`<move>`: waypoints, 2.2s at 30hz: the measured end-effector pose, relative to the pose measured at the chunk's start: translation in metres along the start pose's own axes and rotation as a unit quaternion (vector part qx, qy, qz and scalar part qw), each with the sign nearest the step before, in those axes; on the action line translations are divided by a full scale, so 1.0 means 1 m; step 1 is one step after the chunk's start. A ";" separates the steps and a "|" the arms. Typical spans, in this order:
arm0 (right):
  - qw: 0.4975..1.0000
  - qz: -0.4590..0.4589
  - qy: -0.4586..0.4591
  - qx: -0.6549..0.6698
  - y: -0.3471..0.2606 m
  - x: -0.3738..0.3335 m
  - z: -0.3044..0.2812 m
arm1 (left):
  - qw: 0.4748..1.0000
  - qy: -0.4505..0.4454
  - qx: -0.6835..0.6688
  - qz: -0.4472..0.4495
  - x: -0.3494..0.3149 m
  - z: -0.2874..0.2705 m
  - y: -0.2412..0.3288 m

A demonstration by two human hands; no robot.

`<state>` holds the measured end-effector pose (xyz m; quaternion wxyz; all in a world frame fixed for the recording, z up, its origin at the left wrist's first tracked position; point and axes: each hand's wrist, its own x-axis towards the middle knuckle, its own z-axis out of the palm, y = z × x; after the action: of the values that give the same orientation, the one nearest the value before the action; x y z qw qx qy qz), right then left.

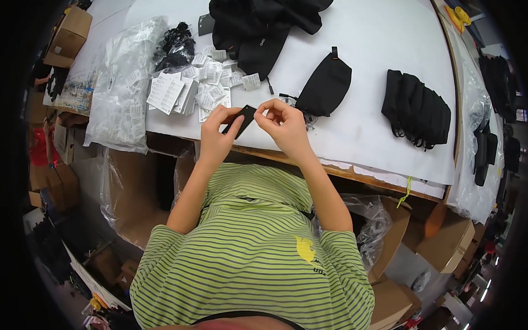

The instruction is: Tagging and packing black eyewear pouches with silica gel packets and instruction cards.

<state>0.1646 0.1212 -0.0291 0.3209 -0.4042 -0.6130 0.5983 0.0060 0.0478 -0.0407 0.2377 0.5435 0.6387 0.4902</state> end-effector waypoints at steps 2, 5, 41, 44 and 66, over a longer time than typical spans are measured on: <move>1.000 -0.001 0.012 0.000 -0.002 -0.005 0.005 | 0.997 -0.014 -0.054 -0.060 -0.005 0.000 0.013; 0.995 -0.042 0.051 -0.072 -0.005 -0.010 0.009 | 0.997 -0.019 -0.069 -0.041 -0.008 0.000 0.019; 0.974 0.090 -0.075 0.193 0.013 -0.014 -0.029 | 0.989 0.056 0.133 0.024 0.082 0.013 -0.044; 0.982 0.061 -0.035 0.174 0.009 -0.013 -0.025 | 0.962 0.089 0.258 0.005 0.124 0.009 -0.075; 0.990 -0.038 0.060 -0.121 0.003 -0.013 0.021 | 0.971 -0.077 -0.147 -0.170 0.009 -0.015 0.000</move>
<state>0.1529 0.0997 -0.0329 0.3284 -0.4515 -0.6753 0.4819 -0.0090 0.0506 -0.0325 0.4431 0.4220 0.6224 0.4880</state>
